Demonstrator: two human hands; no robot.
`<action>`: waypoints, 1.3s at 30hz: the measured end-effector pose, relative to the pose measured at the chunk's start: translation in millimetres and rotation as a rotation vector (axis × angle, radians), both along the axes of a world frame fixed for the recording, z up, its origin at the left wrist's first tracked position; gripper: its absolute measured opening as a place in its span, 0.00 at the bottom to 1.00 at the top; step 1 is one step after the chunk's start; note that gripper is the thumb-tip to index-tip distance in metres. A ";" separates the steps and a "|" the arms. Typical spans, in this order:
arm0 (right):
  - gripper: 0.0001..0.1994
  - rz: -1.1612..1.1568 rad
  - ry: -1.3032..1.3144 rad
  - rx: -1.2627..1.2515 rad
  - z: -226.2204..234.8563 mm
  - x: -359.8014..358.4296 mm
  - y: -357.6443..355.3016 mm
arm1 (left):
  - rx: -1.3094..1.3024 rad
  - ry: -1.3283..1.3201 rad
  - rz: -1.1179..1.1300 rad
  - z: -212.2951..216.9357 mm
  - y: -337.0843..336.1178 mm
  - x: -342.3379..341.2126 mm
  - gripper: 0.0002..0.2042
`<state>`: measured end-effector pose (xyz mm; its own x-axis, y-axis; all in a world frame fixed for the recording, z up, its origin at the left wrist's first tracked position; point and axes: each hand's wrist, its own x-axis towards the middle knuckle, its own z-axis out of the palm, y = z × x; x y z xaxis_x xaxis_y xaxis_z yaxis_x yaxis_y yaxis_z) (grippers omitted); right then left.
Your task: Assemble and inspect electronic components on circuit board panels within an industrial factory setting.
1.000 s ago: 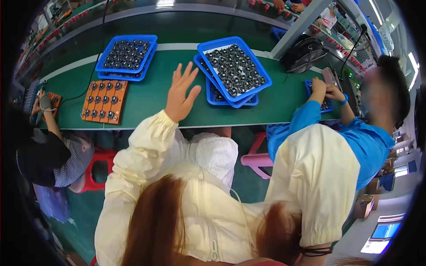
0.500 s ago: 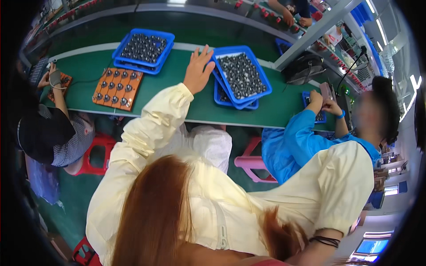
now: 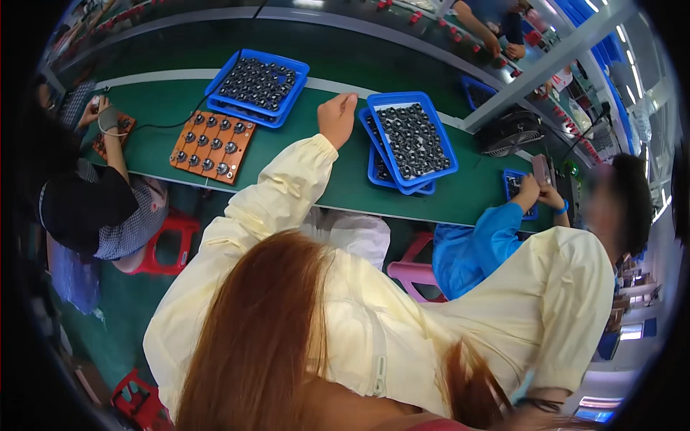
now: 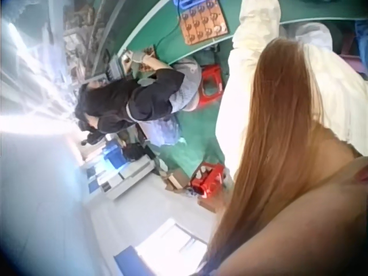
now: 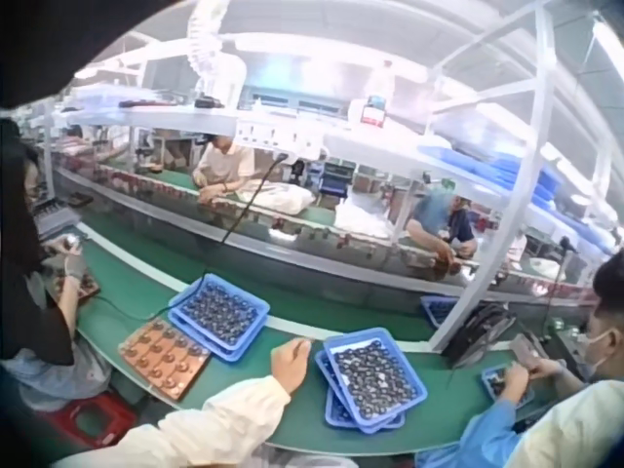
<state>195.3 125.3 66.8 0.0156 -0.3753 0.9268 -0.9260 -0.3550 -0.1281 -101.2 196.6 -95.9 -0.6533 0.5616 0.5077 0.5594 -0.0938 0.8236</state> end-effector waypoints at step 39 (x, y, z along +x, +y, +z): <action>0.11 -0.145 -0.142 0.007 -11.1 -4.1 33.7 | -0.408 -0.557 -0.336 5.0 27.5 2.0 0.15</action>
